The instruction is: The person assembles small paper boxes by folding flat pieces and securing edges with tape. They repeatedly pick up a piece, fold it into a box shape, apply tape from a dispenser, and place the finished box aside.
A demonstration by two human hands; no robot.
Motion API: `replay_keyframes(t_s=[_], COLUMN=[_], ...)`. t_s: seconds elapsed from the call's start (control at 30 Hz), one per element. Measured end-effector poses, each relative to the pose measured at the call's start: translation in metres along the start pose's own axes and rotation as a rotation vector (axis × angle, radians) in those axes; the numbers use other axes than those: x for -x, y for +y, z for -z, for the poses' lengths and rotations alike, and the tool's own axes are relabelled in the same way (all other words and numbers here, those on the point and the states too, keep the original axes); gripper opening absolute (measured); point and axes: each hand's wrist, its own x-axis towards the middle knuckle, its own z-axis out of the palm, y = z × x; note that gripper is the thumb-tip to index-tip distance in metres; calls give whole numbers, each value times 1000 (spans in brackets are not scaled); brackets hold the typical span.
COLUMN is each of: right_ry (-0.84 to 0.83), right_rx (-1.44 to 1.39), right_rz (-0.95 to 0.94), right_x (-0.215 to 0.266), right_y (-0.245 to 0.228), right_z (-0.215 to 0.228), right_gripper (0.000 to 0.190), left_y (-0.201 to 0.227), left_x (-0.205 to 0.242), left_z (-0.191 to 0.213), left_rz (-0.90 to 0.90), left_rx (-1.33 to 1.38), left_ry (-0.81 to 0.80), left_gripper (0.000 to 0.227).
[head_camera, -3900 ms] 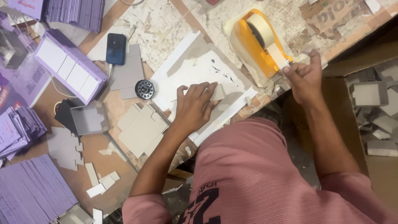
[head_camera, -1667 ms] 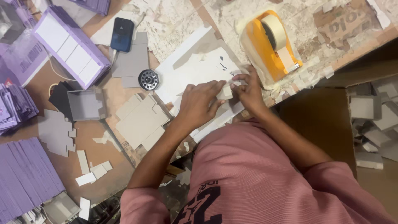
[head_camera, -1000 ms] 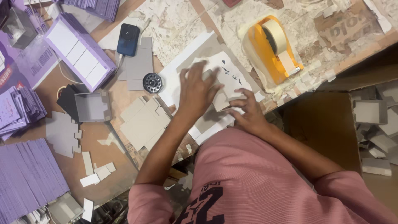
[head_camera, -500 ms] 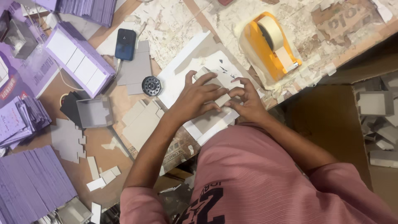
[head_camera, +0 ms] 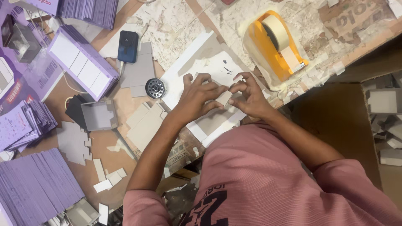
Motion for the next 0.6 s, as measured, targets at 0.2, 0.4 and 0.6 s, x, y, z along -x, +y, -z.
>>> replay_keyframes(t_s=[0.2,0.4,0.6], right_ry=[6,-20,-30], right_rx=[-202,-58,-112], right_rz=[-121,25,-102], right_x=[-4,-4,-6], right_y=[1,10,11], right_z=[1,4,8], right_gripper=[69,74,79], left_y=[-3,2,7], left_x=[0,-1,-4], left_z=[-2,-3,4], left_rz=[-2,23,3], left_rx=[-4,-24,-105], left_ry=[5,13,8], left_gripper=[57,55,51])
